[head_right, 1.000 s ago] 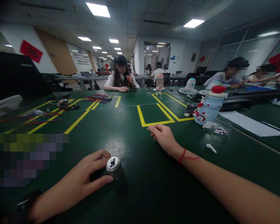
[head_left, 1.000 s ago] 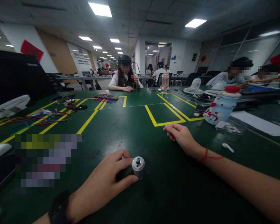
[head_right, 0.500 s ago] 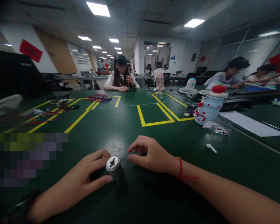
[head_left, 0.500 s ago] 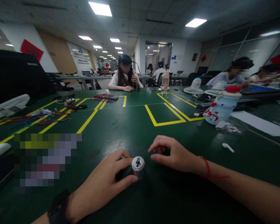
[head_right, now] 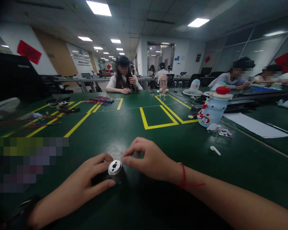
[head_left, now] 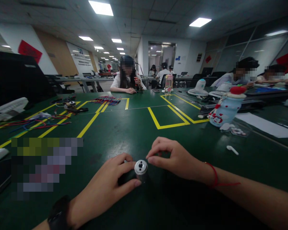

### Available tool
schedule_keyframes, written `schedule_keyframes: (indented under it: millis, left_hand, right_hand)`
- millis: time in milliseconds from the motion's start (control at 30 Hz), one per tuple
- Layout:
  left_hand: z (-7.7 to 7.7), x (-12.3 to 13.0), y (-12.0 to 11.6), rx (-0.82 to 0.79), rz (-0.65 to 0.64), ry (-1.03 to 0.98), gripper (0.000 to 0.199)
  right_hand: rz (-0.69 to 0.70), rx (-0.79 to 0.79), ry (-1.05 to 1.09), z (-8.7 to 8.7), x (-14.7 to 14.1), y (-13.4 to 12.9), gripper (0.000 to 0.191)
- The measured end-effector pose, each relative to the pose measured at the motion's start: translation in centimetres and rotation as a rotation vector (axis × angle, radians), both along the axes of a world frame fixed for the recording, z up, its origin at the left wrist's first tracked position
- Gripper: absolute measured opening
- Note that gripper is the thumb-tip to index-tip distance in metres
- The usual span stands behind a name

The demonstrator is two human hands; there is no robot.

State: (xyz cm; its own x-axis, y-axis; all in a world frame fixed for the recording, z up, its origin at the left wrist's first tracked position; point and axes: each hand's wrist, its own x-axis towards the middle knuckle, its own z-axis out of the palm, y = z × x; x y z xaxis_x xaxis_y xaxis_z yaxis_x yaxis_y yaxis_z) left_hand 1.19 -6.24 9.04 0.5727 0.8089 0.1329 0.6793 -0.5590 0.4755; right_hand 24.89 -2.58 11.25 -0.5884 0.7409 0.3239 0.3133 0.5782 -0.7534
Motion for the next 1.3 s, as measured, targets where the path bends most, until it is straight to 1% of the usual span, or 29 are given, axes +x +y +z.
schedule_keyframes:
  millis: [100, 200, 300, 400, 433, 500, 567, 600, 667, 733, 833, 867, 900, 933, 1000, 1033, 1067, 1100, 1167, 1233, 1300]
  left_hand:
    - [0.1, 0.1, 0.0, -0.007, -0.002, -0.001, 0.015]
    - [0.2, 0.0, 0.1, -0.009, 0.006, -0.008, 0.014]
    - [0.4, -0.6, 0.2, -0.009, 0.000, -0.017, 0.015]
    - [0.6, -1.4, 0.1, -0.020, -0.002, -0.020, 0.015]
    - [0.6, -1.6, 0.0, -0.024, -0.001, -0.021, 0.015]
    - [0.6, -1.9, -0.1, -0.031, 0.002, -0.021, 0.015]
    - [0.6, -2.0, -0.3, -0.032, 0.003, -0.018, 0.014]
    - [0.6, -1.9, -0.4, -0.032, 0.004, -0.016, 0.014]
    - [0.7, -1.8, -0.5, -0.034, 0.010, -0.014, 0.014]
    - [0.7, -1.7, -0.6, -0.038, 0.012, -0.013, 0.015]
    - [0.7, -1.7, -0.6, -0.027, 0.016, -0.013, 0.018]
    - [0.6, -1.7, -0.5, -0.021, 0.015, -0.012, 0.018]
    - [0.5, -1.7, -0.5, -0.018, 0.016, -0.011, 0.019]
    - [0.4, -1.8, -0.4, -0.016, 0.016, -0.010, 0.019]
    - [0.1, -1.8, -0.2, -0.019, 0.013, -0.008, 0.018]
    - [0.0, -1.7, -0.1, -0.021, 0.011, -0.007, 0.017]
    - [-0.1, -1.7, 0.0, -0.021, 0.011, -0.006, 0.017]
    - [-0.2, -1.7, 0.1, -0.020, 0.011, -0.004, 0.018]
    - [-0.3, -1.6, 0.2, -0.018, 0.013, -0.004, 0.019]
    - [-0.3, -1.4, 0.3, -0.015, 0.008, -0.010, 0.020]
    - [-0.4, -1.3, 0.3, -0.008, 0.000, -0.015, 0.018]
  right_hand:
    - [0.123, 0.032, -0.199, -0.8, 1.4, 0.5, 0.015]
    - [0.151, 0.089, -0.309, -1.4, 1.8, 0.7, 0.014]
    - [0.149, 0.090, -0.316, -1.3, 1.3, 0.6, 0.014]
    - [0.138, 0.029, -0.236, -1.0, 0.4, 0.5, 0.020]
    - [0.117, -0.019, -0.188, -0.9, 0.2, 0.6, 0.022]
    - [0.036, -0.165, -0.065, -0.9, 0.2, 0.9, 0.025]
    - [-0.091, -0.310, 0.062, -1.1, 0.5, 1.7, 0.025]
    - [-0.156, -0.354, 0.117, -1.3, 0.9, 2.3, 0.025]
    - [-0.272, -0.357, 0.181, -1.7, 1.8, 3.6, 0.025]
    - [-0.351, -0.302, 0.191, -2.0, 2.7, 4.7, 0.025]
    - [-0.392, -0.257, 0.174, -2.0, 3.4, 5.2, 0.025]
    - [-0.363, -0.249, 0.143, -1.8, 3.3, 5.0, 0.024]
    - [-0.302, -0.231, 0.084, -1.7, 3.1, 4.5, 0.022]
    - [-0.209, -0.205, 0.002, -1.5, 2.8, 3.9, 0.020]
    - [0.023, -0.119, -0.173, -1.1, 1.9, 2.5, 0.016]
    - [0.117, -0.066, -0.242, -1.0, 1.5, 1.9, 0.016]
    - [0.176, -0.014, -0.285, -1.0, 1.1, 1.3, 0.018]
    - [0.205, 0.036, -0.312, -1.0, 0.7, 0.9, 0.020]
    - [0.207, 0.096, -0.340, -1.2, 0.2, 0.4, 0.019]
    - [0.170, 0.072, -0.287, -1.4, -0.3, 0.3, 0.013]
    - [0.093, 0.031, -0.147, -1.2, -0.9, 0.4, 0.013]
